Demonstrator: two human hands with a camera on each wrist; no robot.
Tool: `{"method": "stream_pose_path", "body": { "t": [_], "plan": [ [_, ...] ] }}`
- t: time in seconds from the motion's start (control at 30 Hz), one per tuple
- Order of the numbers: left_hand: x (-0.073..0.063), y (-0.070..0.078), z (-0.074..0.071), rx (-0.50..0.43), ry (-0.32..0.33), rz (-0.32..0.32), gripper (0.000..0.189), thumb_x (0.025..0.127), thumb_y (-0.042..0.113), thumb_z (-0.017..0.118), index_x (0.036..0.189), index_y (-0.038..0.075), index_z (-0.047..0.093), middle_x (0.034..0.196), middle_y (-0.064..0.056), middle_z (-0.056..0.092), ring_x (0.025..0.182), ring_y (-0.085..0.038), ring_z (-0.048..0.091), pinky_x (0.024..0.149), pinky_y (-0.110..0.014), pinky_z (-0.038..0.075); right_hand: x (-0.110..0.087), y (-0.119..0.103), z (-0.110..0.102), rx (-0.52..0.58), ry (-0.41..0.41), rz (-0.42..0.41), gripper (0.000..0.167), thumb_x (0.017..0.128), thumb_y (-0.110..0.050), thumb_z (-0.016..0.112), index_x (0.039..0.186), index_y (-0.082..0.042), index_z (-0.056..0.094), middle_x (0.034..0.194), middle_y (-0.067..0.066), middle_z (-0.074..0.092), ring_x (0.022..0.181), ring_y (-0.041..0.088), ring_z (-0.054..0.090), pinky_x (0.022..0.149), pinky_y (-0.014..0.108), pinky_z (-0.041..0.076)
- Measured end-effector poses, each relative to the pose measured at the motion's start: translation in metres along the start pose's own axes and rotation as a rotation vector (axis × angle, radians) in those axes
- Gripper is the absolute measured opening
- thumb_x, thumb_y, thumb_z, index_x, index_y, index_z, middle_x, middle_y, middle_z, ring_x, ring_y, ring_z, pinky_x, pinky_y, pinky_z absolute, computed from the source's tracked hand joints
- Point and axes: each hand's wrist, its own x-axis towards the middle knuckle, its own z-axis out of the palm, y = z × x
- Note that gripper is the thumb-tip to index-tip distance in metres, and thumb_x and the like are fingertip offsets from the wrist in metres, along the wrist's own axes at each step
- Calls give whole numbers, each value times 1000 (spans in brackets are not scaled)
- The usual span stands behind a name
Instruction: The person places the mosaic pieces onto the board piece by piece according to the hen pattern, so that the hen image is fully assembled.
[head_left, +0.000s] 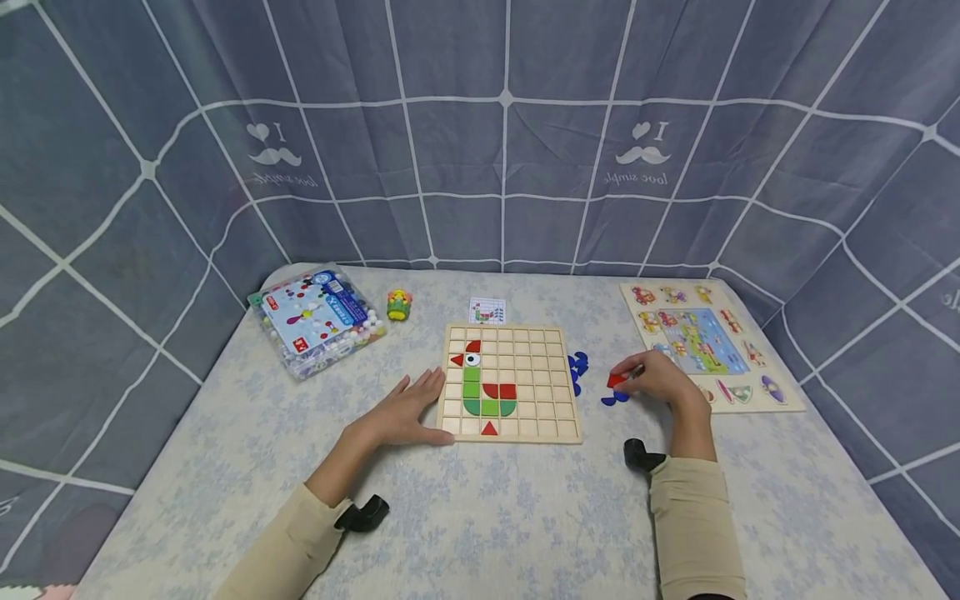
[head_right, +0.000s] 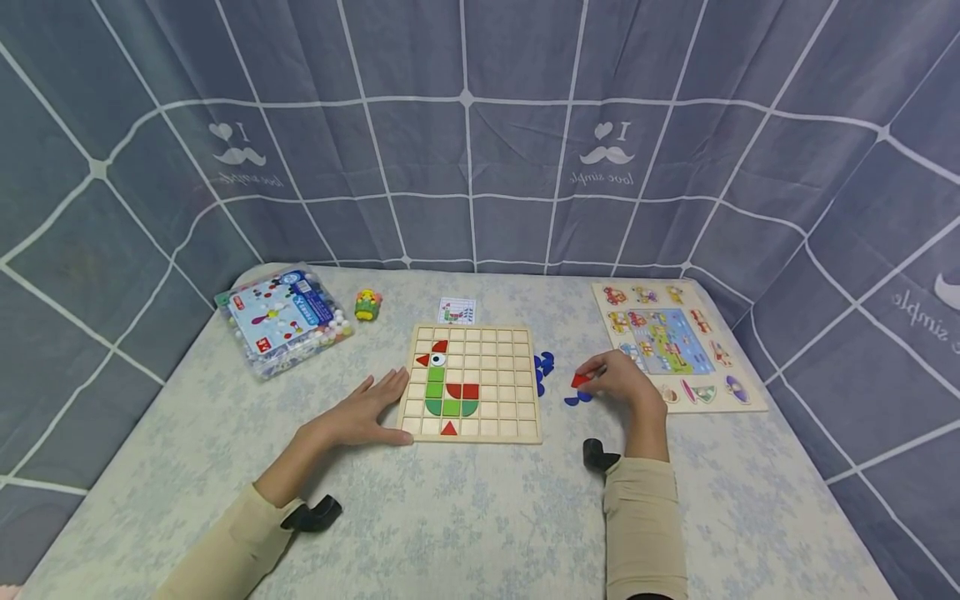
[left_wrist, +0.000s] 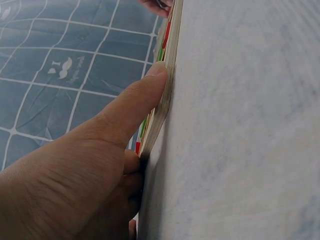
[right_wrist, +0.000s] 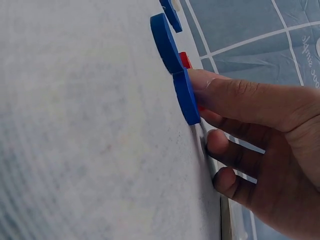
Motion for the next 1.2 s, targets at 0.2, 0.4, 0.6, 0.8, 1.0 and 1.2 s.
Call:
{"method": "stream_pose_path", "body": {
  "t": [0.2, 0.4, 0.6, 0.8, 1.0, 1.2],
  "plan": [
    [0, -1, 1, 9, 0, 0, 111, 80, 60, 70, 156, 5, 11, 165, -11, 10, 153, -29, 7, 124, -53, 3, 0, -2, 2, -7, -3, -15, 31, 82, -17, 78, 110, -4, 73, 92, 8, 71, 80, 18, 56, 68, 27, 46],
    [0, 0, 0, 5, -4, 1, 110, 80, 59, 70, 156, 5, 11, 165, -11, 9, 153, -30, 7, 124, -53, 3, 4, -5, 4, -51, 16, -61, 30, 81, -18, 79, 107, -5, 74, 94, 8, 70, 79, 18, 55, 67, 27, 46],
    [0, -2, 0, 24, 7, 24, 110, 81, 58, 70, 156, 4, 11, 164, -12, 10, 153, -31, 9, 124, -54, 4, 3, -20, 7, -51, -1, -128, 29, 80, -17, 79, 106, -3, 74, 94, 10, 70, 77, 16, 56, 66, 27, 48],
    [0, -2, 1, 21, 7, 22, 111, 80, 59, 70, 156, 4, 11, 165, -12, 10, 153, -30, 8, 124, -54, 4, 4, -35, 14, -92, -15, -214, 26, 81, -15, 78, 104, -4, 75, 93, 10, 69, 74, 15, 56, 62, 27, 49],
    [0, -2, 1, 27, 6, 14, 111, 80, 60, 70, 156, 5, 11, 165, -11, 10, 153, -29, 8, 124, -54, 4, 5, -53, 27, -119, -17, -303, 24, 81, -13, 78, 103, -4, 75, 89, 9, 67, 69, 15, 52, 60, 27, 46],
    [0, -1, 1, 26, 8, 16, 111, 80, 60, 70, 156, 5, 11, 165, -12, 11, 153, -30, 8, 124, -53, 4, 4, -73, 40, -143, -35, -373, 22, 81, -12, 78, 101, -3, 75, 89, 8, 67, 69, 12, 53, 61, 27, 45]
  ]
}}
